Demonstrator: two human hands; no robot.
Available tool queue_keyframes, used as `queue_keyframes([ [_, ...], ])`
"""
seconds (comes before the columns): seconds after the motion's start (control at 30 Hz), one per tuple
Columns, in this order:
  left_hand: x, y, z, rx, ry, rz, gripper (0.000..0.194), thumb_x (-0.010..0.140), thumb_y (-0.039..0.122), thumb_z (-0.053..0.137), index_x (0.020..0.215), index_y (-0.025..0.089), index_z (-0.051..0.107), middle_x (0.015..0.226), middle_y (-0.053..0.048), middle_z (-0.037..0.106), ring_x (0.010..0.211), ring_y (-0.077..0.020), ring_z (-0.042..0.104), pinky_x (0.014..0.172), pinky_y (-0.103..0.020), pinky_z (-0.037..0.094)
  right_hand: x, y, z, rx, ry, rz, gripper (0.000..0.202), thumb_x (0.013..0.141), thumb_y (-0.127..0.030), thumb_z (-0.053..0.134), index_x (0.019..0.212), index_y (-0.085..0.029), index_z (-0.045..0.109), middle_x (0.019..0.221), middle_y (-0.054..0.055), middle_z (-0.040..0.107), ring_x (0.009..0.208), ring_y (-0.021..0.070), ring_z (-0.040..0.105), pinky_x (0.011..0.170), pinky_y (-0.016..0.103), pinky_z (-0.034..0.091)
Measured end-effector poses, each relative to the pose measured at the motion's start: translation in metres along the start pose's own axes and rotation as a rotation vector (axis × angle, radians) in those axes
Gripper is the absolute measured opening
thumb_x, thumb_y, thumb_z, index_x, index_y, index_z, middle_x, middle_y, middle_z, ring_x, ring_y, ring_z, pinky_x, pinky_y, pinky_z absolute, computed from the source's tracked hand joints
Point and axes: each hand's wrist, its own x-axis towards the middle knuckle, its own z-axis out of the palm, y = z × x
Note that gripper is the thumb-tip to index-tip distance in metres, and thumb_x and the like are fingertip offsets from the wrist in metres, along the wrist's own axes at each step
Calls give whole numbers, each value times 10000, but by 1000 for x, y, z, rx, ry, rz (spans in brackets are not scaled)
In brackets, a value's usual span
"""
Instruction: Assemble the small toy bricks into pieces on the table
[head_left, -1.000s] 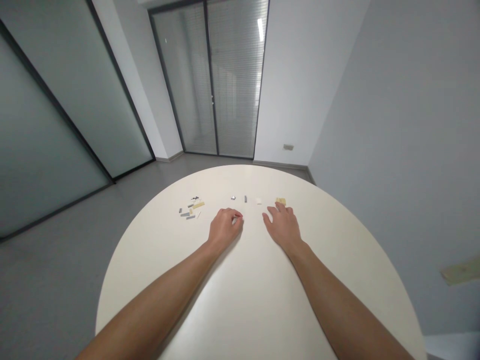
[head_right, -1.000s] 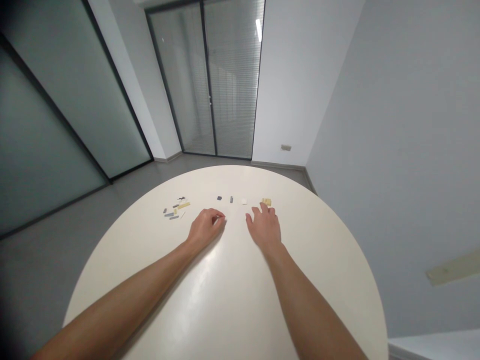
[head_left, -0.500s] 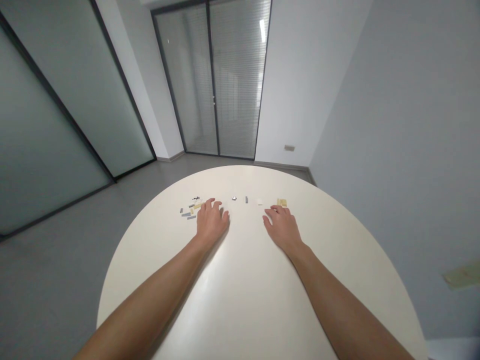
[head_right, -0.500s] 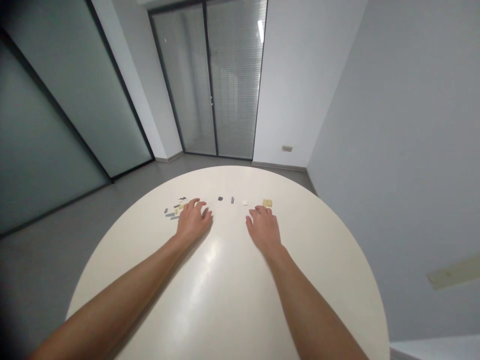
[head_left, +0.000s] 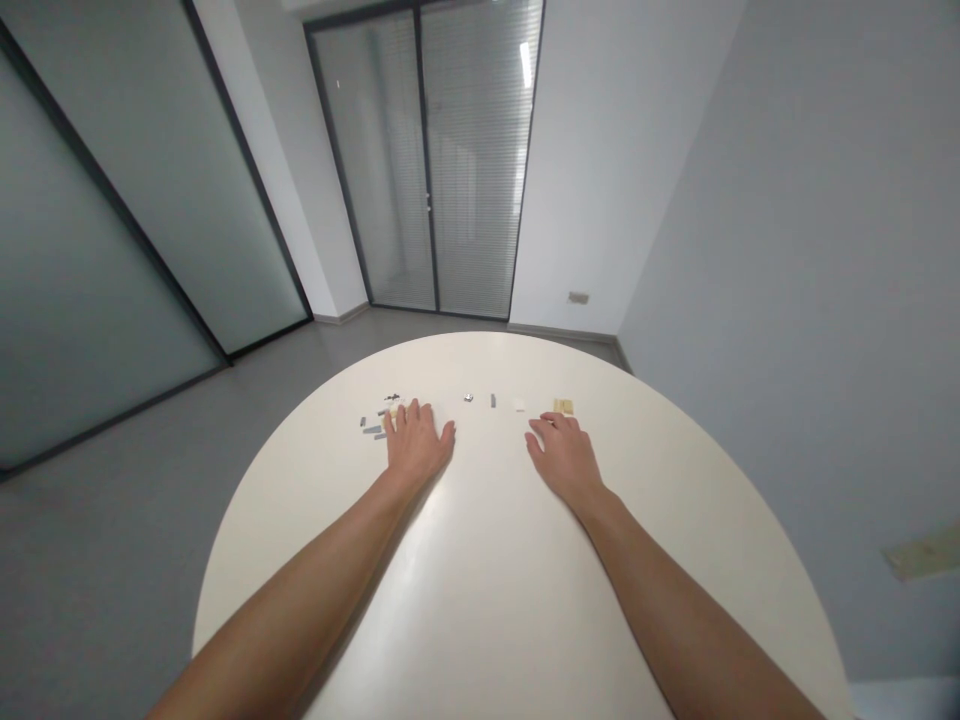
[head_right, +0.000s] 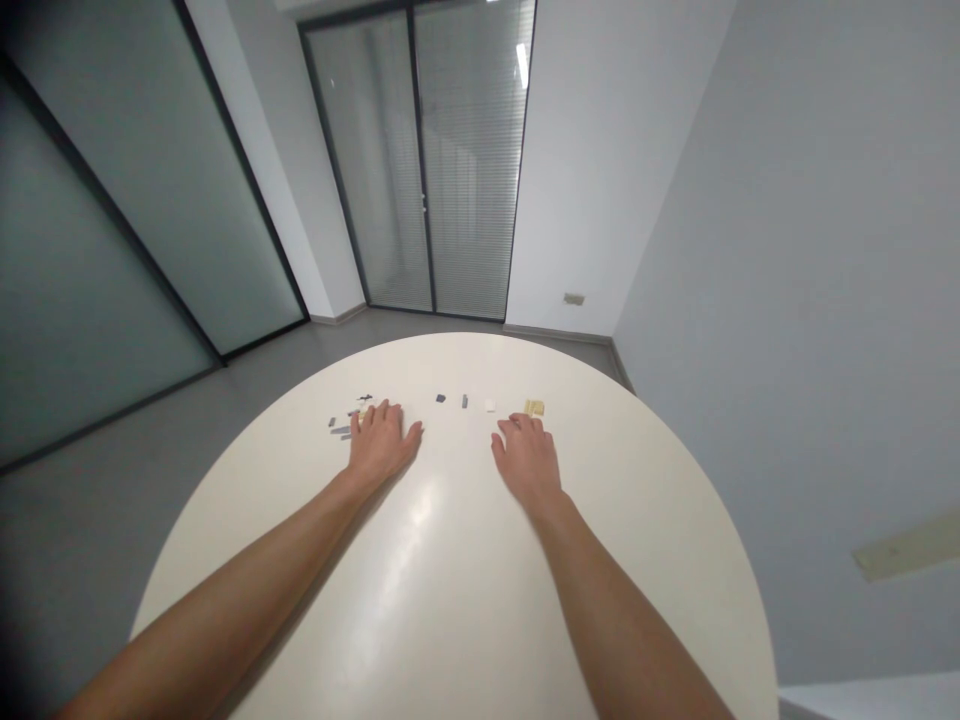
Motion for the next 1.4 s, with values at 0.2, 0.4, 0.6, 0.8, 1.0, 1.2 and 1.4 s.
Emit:
queue_keyframes([
  [0.2,-10,17,-8,-145,-112,164,560,952,367,436,1430,75,445,1538,-214,419,1439,-325,382,1210,-546,234,1,0,-1,15,7,-10,314,980,-308,484,1188,-190,687,1258,128,637,1137,301,547,881,427,462],
  [0.4,-26,43,-18,-369,-229,411,691,856,129,429,1527,83,273,1579,-181,369,1463,-252,360,1233,-482,236,-1,-10,-5,90,25,-49,254,970,-307,519,1096,-211,717,1210,98,661,1120,267,562,905,405,439],
  [0.6,-31,47,-20,-597,-332,539,835,824,104,449,1586,124,110,1536,-170,439,1386,-251,467,1180,-451,358,-3,-25,-9,176,-9,-113,264,937,-388,594,1122,-245,718,1183,79,678,1098,240,569,928,384,404],
  [0.8,-29,43,-9,-643,-241,580,770,837,87,470,1561,171,221,1535,-135,448,1380,-238,467,1165,-443,386,0,-20,-9,241,-45,-113,183,947,-350,597,1010,-299,761,1094,33,717,1037,214,602,890,357,400],
  [1.0,-24,41,-12,-455,-94,404,527,910,191,510,1433,158,448,1385,-133,600,1285,-272,546,1144,-485,378,1,-20,-12,337,1,-174,203,940,-395,614,1019,-269,752,967,20,770,925,212,659,859,361,428],
  [1.2,-20,40,-17,-420,-41,379,263,933,274,555,1163,204,663,1116,-70,734,1077,-252,639,1011,-427,454,0,-24,-14,393,57,-210,181,942,-361,619,1028,-255,736,999,36,773,957,219,670,880,373,427],
  [1.4,-18,40,-19,-412,-53,389,150,930,244,579,1022,216,694,998,-45,743,983,-234,646,919,-390,466,0,-23,-12,421,66,-213,153,928,-355,645,1002,-252,729,981,26,767,945,212,658,872,363,426],
])
